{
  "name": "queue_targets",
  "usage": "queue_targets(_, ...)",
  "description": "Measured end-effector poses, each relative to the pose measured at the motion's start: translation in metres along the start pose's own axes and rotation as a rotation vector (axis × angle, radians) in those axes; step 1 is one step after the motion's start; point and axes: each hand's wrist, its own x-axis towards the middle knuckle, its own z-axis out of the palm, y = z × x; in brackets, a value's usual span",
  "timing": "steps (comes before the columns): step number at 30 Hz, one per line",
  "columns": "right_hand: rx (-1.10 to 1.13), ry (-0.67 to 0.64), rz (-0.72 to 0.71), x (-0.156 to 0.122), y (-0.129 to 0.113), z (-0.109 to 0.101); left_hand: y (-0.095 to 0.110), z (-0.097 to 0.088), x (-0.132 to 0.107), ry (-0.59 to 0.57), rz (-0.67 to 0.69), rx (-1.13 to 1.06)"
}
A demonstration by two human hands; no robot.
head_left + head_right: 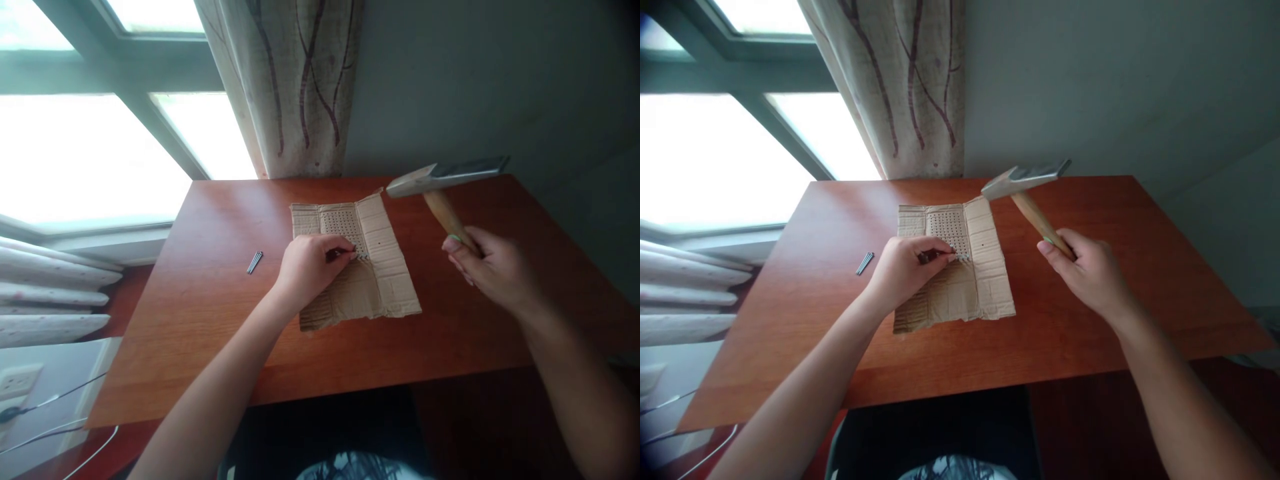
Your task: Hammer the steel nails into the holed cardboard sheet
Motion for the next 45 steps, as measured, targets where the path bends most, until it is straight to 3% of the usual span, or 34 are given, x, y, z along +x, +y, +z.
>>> queue_targets(3, -0.306, -0.167, -0.048, -0.004, -0.019, -0.021, -0.001, 0.000, 0.000, 0.002, 0.004, -0.002)
queue_targets(6, -0.410, -0.316, -0.083, -0.003, -0.038, -0.030, -0.001, 0.000, -0.001, -0.001, -0.003, 0.003)
queue_targets(9, -0.457, -0.379, -0.132, -0.002, -0.053, -0.031, 0.000, 0.000, 0.000, 0.000, -0.004, 0.016)
queue_targets(15, -0.479, -0.373, -0.181, -0.002, -0.067, -0.027, 0.000, 0.000, 0.001, 0.011, 0.011, 0.021)
queue_targets(32, -0.427, -0.350, -0.207, -0.004, -0.066, -0.025, 0.000, 0.000, 0.000, -0.010, -0.002, 0.035)
queue_targets(45, -0.525, -0.431, -0.100, -0.010, -0.071, -0.021, -0.002, 0.003, -0.001, -0.017, 0.018, 0.023)
